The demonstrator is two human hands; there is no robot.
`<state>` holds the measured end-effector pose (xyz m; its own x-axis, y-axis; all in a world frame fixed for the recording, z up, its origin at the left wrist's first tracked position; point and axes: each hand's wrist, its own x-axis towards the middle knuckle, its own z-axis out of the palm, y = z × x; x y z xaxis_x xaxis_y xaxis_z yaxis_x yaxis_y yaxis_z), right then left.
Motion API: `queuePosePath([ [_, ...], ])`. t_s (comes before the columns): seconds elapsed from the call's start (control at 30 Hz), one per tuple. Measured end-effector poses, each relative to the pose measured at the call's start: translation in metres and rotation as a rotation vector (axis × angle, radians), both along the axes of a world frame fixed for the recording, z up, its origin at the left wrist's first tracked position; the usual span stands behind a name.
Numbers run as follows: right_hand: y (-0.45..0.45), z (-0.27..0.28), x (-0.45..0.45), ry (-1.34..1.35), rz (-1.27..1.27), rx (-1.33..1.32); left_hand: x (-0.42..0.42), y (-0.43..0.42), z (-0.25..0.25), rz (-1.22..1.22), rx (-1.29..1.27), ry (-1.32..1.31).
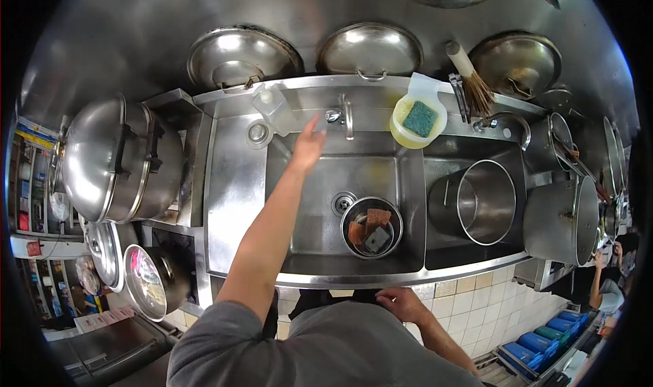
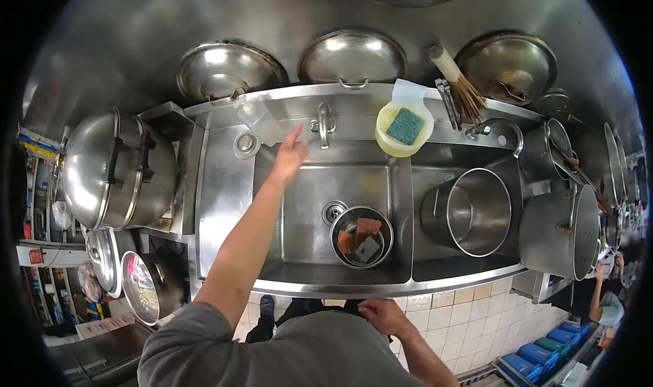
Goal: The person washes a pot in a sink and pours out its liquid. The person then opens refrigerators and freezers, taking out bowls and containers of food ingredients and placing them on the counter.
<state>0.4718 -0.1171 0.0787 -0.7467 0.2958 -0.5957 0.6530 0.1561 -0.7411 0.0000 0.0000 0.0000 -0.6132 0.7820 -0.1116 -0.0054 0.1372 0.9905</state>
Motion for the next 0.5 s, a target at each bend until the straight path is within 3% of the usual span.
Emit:
queuePosePath([
  [0.07, -0.007, 0.017, 0.026, -0.057, -0.348, -0.086, 0.02, 0.034, 0.001, -0.042, -0.239, 0.137],
  [0.1, 0.001, -0.021, -0.044, 0.059, -0.339, -0.096, -0.064, 0.05, 0.014, -0.025, -0.233, 0.252],
  [0.17, 0.022, -0.018, -0.037, 0.106, -0.288, 0.092, -0.06, 0.078, -0.026, 0.07, -0.163, -0.176],
  [0.2, 0.037, -0.02, -0.031, 0.185, -0.331, 0.065, -0.051, 0.082, -0.023, 0.088, -0.303, -0.6],
  [0.23, 0.053, -0.034, -0.035, 0.245, -0.352, 0.026, -0.05, 0.076, -0.038, 0.08, -0.316, -0.618],
  [0.3, 0.085, -0.022, -0.071, 0.175, -0.532, -0.256, -0.042, 0.065, -0.066, 0.04, -0.183, -1.138],
  [0.33, 0.102, -0.033, -0.086, 0.233, -0.551, -0.276, -0.005, 0.051, -0.057, 0.046, -0.055, -1.179],
  [0.43, 0.144, -0.07, -0.145, 0.336, -0.838, -0.585, 0.072, 0.039, 0.002, -0.081, -0.251, -0.991],
  [0.47, 0.162, -0.101, -0.187, 0.317, -0.94, -0.499, 0.08, 0.031, 0.027, -0.079, -0.172, -0.983],
  [0.5, 0.172, -0.13, -0.207, 0.291, -0.877, -0.415, 0.088, 0.029, 0.042, -0.095, -0.09, -0.982],
])
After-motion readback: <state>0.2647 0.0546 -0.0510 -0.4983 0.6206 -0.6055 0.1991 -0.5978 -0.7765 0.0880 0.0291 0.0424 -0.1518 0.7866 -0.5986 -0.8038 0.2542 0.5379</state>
